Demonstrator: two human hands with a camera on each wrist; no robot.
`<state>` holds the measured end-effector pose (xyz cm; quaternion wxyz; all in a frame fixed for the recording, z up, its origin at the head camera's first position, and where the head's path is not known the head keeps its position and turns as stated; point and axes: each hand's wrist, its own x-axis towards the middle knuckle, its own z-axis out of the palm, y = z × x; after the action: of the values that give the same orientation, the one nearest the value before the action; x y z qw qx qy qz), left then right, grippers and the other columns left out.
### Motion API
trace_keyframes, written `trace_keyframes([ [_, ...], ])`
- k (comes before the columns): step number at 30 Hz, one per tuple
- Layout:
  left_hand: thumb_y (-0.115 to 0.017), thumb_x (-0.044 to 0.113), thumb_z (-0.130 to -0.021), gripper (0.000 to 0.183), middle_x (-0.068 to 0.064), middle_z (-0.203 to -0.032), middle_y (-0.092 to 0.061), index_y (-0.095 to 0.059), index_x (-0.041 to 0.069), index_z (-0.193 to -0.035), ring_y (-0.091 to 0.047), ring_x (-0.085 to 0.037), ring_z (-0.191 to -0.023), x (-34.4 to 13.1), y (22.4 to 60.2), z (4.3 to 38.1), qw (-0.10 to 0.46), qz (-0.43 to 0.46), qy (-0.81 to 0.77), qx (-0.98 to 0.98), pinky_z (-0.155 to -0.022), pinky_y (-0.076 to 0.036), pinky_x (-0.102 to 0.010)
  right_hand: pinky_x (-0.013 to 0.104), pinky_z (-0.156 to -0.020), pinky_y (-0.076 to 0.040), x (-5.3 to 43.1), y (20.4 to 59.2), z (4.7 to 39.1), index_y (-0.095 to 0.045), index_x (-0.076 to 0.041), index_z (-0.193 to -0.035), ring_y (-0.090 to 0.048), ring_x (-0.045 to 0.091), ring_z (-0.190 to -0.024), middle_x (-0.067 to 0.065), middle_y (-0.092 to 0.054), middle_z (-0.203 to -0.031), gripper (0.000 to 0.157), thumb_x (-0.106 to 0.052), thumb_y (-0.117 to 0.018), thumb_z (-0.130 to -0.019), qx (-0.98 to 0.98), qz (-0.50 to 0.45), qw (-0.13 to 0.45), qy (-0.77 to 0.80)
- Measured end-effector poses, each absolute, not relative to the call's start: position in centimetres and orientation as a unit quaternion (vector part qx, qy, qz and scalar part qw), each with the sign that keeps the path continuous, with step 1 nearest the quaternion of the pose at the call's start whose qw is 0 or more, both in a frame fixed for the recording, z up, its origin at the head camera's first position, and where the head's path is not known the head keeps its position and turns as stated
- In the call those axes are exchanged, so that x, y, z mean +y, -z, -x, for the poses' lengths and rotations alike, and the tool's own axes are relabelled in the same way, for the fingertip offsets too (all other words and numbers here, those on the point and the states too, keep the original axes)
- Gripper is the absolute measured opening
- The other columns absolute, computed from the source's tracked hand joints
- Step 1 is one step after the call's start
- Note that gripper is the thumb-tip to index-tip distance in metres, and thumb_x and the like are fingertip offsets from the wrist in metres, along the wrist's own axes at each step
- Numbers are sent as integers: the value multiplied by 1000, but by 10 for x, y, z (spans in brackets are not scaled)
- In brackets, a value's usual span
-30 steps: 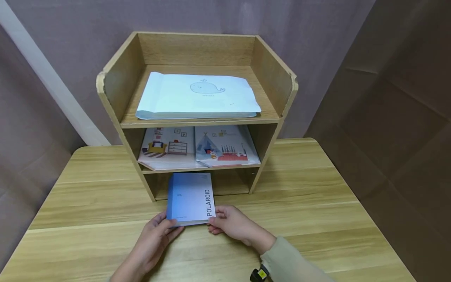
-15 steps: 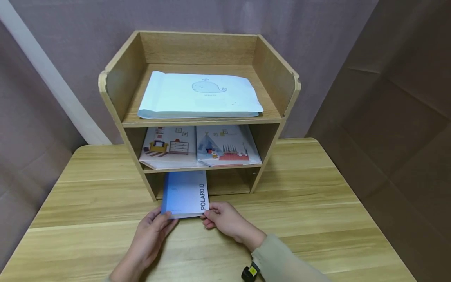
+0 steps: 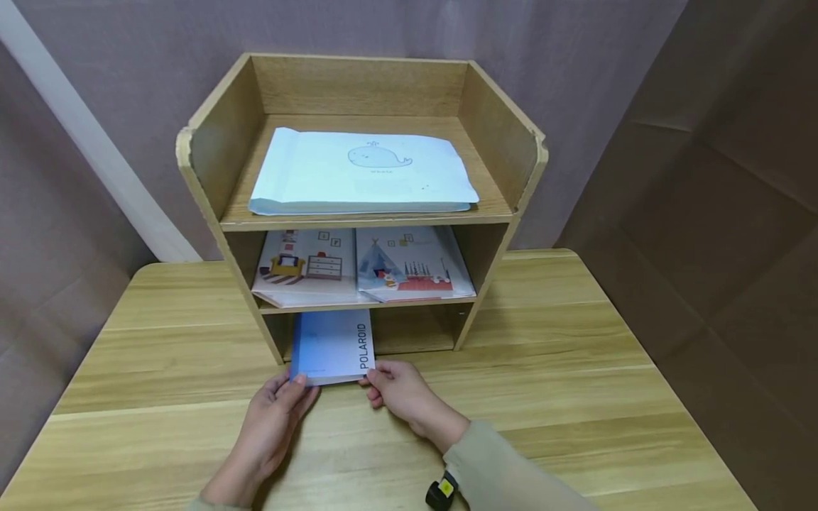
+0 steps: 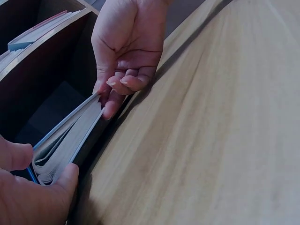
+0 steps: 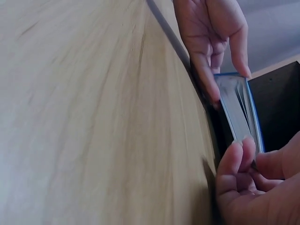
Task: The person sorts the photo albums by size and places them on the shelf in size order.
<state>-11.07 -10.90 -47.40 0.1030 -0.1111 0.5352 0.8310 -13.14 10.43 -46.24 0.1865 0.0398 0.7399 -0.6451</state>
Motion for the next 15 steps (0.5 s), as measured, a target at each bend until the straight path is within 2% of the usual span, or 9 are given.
trace_keyframes([
  [4,-46,5,-102,61,-31,-137,-35,-9,-13,-146,-50,-27,-123,-110,474,115,92,127,-828,539,-98,-45,-29,32,-64,-55,98,462,133,-64,1,-108,-58,17,-69,13,-66,-97,21,-9,-46,-103,741,-38,169,649],
  [10,-45,7,-103,59,-34,-139,-34,-9,-15,-144,-46,-32,-126,-115,473,121,86,137,-827,538,-97,-46,-30,33,-65,-56,91,462,135,-62,1,-116,-58,16,-70,11,-66,-99,23,-10,-46,-103,739,-34,158,654],
  [15,-42,8,-103,56,-33,-139,-33,-11,-15,-144,-48,-30,-123,-117,471,125,91,143,-825,539,-97,-46,-29,33,-66,-56,88,463,139,-60,3,-120,-58,16,-72,11,-66,-100,26,-11,-46,-103,736,-39,158,658],
])
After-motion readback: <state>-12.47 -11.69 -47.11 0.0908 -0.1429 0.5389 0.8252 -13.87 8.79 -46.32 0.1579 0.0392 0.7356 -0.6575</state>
